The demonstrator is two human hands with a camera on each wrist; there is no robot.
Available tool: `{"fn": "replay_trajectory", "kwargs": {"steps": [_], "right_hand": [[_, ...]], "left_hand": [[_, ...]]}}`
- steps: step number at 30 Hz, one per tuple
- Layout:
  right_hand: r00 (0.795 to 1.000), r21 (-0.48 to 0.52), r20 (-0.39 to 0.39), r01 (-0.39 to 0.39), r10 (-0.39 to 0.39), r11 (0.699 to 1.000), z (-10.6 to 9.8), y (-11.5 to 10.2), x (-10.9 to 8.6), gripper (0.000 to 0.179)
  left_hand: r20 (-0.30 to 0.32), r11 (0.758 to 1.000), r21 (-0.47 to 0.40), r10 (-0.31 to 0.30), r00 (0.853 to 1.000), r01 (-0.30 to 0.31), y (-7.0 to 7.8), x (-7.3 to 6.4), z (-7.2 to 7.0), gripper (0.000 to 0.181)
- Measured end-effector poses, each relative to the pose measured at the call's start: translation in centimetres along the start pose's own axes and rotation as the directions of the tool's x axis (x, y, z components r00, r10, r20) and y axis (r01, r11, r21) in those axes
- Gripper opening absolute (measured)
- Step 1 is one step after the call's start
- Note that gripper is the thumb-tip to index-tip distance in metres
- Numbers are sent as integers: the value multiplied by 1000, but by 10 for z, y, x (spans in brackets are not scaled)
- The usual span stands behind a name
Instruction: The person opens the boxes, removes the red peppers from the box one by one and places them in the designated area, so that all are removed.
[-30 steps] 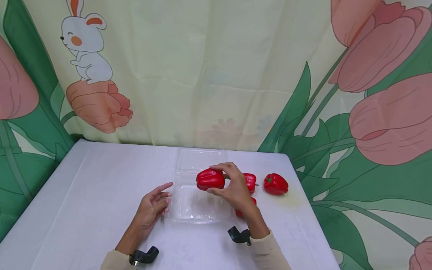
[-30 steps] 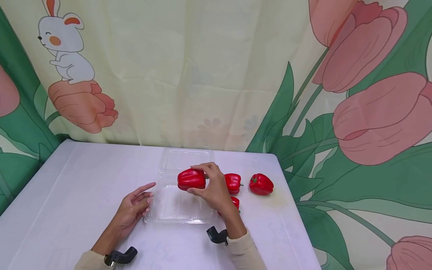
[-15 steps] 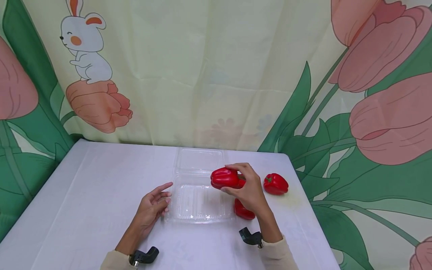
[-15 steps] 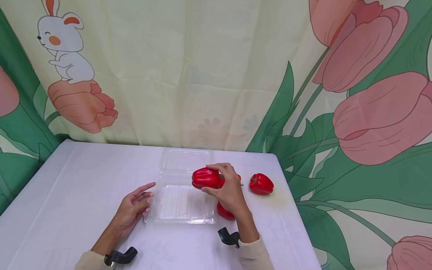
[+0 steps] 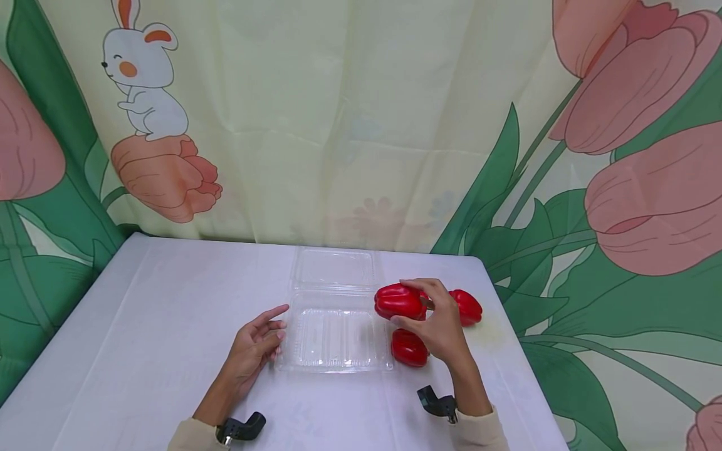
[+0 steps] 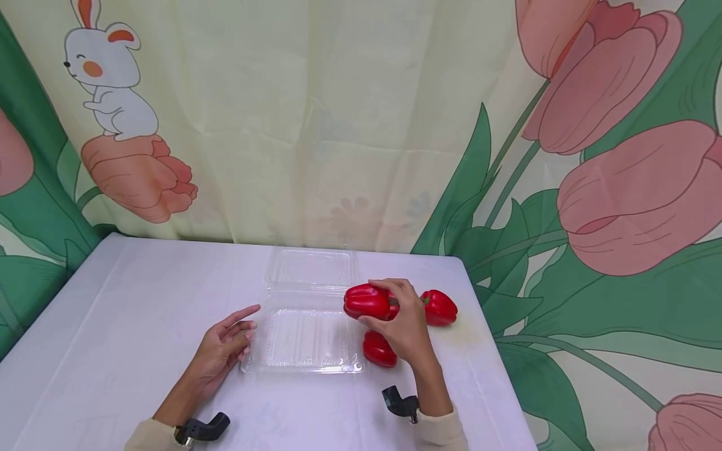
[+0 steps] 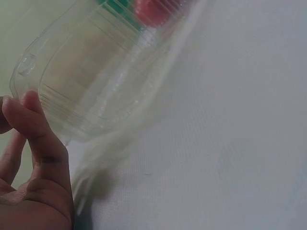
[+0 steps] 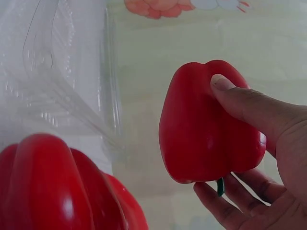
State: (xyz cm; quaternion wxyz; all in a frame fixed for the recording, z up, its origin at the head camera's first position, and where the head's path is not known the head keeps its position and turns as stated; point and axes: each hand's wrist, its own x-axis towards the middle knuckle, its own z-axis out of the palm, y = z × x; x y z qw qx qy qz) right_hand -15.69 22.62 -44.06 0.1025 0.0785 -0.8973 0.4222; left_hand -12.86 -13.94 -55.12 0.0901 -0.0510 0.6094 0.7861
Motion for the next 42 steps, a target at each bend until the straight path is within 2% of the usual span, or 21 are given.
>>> {"fn": "replay_trajectory", "kwargs": {"steps": [6, 16, 27, 36, 42], "right_hand": [[1000, 7, -28, -10, 10, 1000, -13, 7, -5, 80], [996, -39, -84, -11, 8, 999, -31, 19, -16, 79], [990, -95, -135, -52, 39, 994, -48, 39, -27, 80], [985, -101, -150, -104, 88, 989, -57, 53, -36, 78], [976, -104, -156, -168, 151, 980, -61, 63, -41, 79]], "left_hand": [[-5, 1000, 3, -4, 1000, 4, 0, 0, 0, 59], [-4, 1000, 7, -1, 1000, 1, 0, 1, 0, 58], [-4, 1000, 5, -8, 1000, 8, 1, 0, 1, 58], [-15, 1000, 9, -18, 1000, 18, 1, 0, 2, 57], [-14, 1000, 1, -14, 1000, 14, 2, -1, 3, 58]]}}
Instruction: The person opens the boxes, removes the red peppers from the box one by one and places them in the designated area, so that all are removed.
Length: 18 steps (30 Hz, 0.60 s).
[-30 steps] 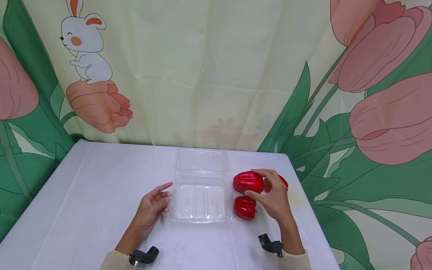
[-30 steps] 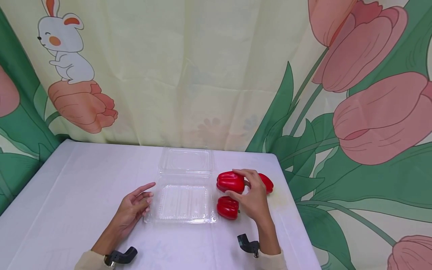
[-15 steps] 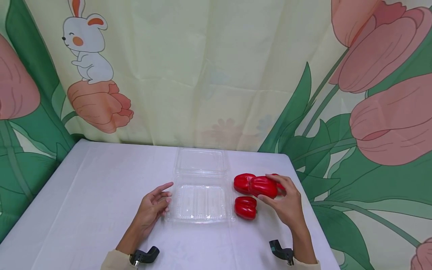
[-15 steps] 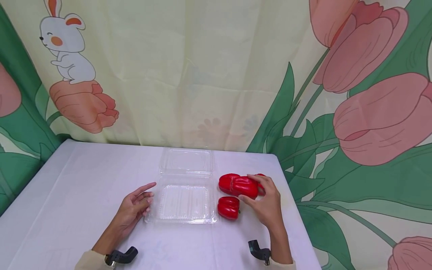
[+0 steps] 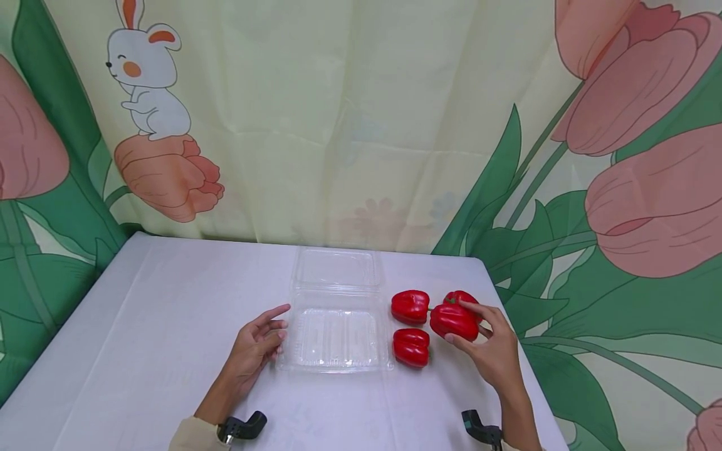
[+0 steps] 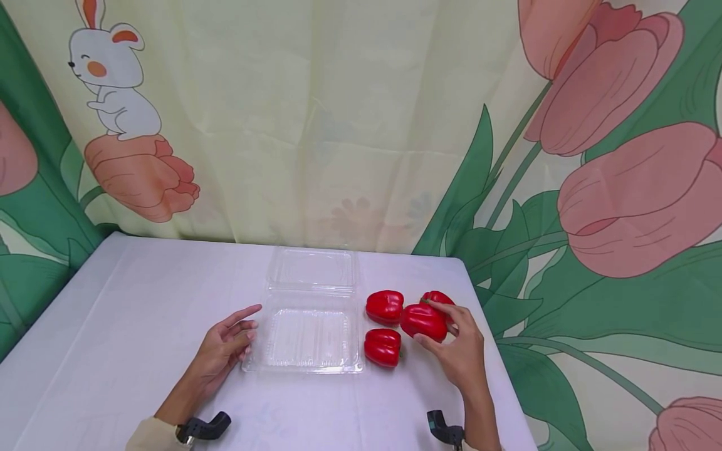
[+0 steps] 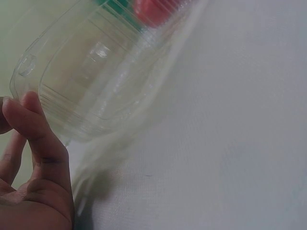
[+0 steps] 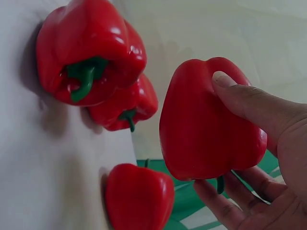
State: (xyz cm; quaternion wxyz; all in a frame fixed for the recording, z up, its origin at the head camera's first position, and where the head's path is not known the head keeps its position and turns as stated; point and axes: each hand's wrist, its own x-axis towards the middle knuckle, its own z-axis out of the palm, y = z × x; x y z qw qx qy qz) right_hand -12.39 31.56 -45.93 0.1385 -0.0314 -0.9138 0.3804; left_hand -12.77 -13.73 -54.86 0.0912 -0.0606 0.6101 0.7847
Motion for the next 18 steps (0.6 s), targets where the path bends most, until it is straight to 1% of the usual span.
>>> {"fn": "replay_trajectory", "kwargs": {"steps": [5, 12, 18], "right_hand": [[999, -2, -8, -53, 53, 999, -5, 8, -2, 80], [996, -18, -15, -92, 92, 996, -9, 20, -6, 80], [990, -27, -13, -139, 139, 990, -8, 32, -9, 80]], "left_hand": [[2, 1000, -6, -4, 1000, 4, 0, 0, 1, 57], [-5, 1000, 8, -5, 1000, 5, 1, -2, 0, 57], [-5, 1000, -2, -8, 1000, 8, 0, -1, 1, 57]]}}
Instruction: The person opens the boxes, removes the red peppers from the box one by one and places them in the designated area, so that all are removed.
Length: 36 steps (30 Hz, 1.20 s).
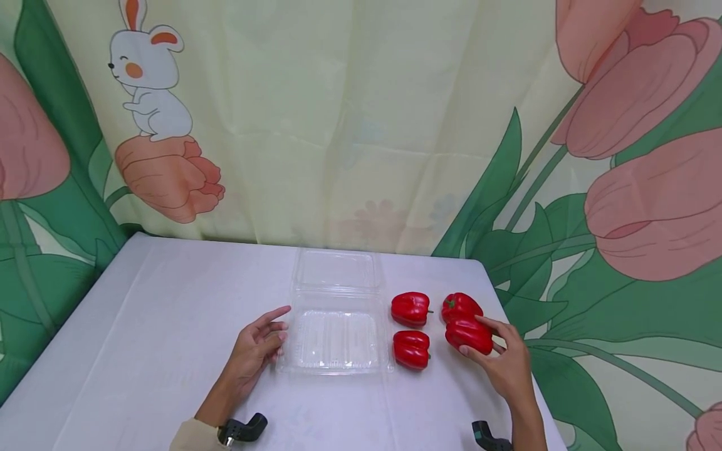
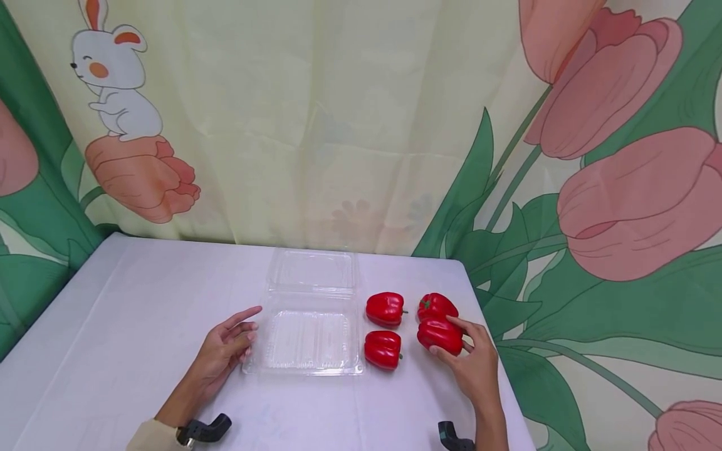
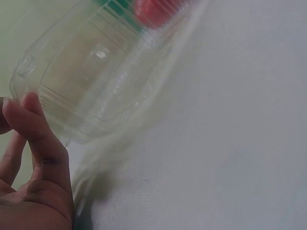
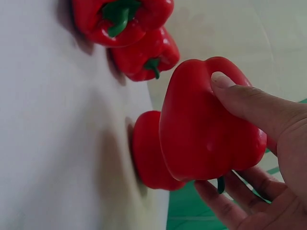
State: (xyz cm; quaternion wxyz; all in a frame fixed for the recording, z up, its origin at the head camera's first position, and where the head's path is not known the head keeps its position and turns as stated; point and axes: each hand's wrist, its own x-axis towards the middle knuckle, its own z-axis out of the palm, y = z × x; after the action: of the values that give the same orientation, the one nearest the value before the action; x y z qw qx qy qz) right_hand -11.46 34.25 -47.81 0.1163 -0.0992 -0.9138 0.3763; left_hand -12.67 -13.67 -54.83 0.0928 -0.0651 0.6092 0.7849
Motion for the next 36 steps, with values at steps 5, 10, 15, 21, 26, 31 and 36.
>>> {"fn": "replay_trajectory", "kwargs": {"steps": [5, 10, 15, 21, 26, 31, 36], "right_hand": [[999, -4, 18, -47, 47, 999, 2, 11, 0, 81], [995, -20, 44, -92, 93, 996, 3, 24, 1, 82], [990, -31, 71, -123, 124, 992, 7, 34, 5, 83], [978, -56, 97, -178, 182, 983, 9, 44, 5, 87], [977, -47, 104, -180, 184, 982, 9, 44, 5, 89], [986, -58, 83, -138, 142, 989, 4, 38, 6, 87], [995, -100, -7, -96, 96, 990, -2, 24, 2, 84]], "left_hand": [[-2, 1000, -15, -6, 1000, 6, -3, 0, 1, 57], [1, 1000, -16, -9, 1000, 9, -4, 1, 4, 57], [-4, 1000, -15, -2, 1000, 2, -3, 4, 6, 55], [-8, 1000, 4, -6, 1000, 6, -4, 6, 9, 54], [-5, 1000, 10, -2, 1000, 2, -5, 7, 10, 54], [-21, 998, 57, 7, 1000, -6, -4, 8, 12, 55], [-63, 969, 240, 66, 996, -49, 2, 9, 12, 53]]}}
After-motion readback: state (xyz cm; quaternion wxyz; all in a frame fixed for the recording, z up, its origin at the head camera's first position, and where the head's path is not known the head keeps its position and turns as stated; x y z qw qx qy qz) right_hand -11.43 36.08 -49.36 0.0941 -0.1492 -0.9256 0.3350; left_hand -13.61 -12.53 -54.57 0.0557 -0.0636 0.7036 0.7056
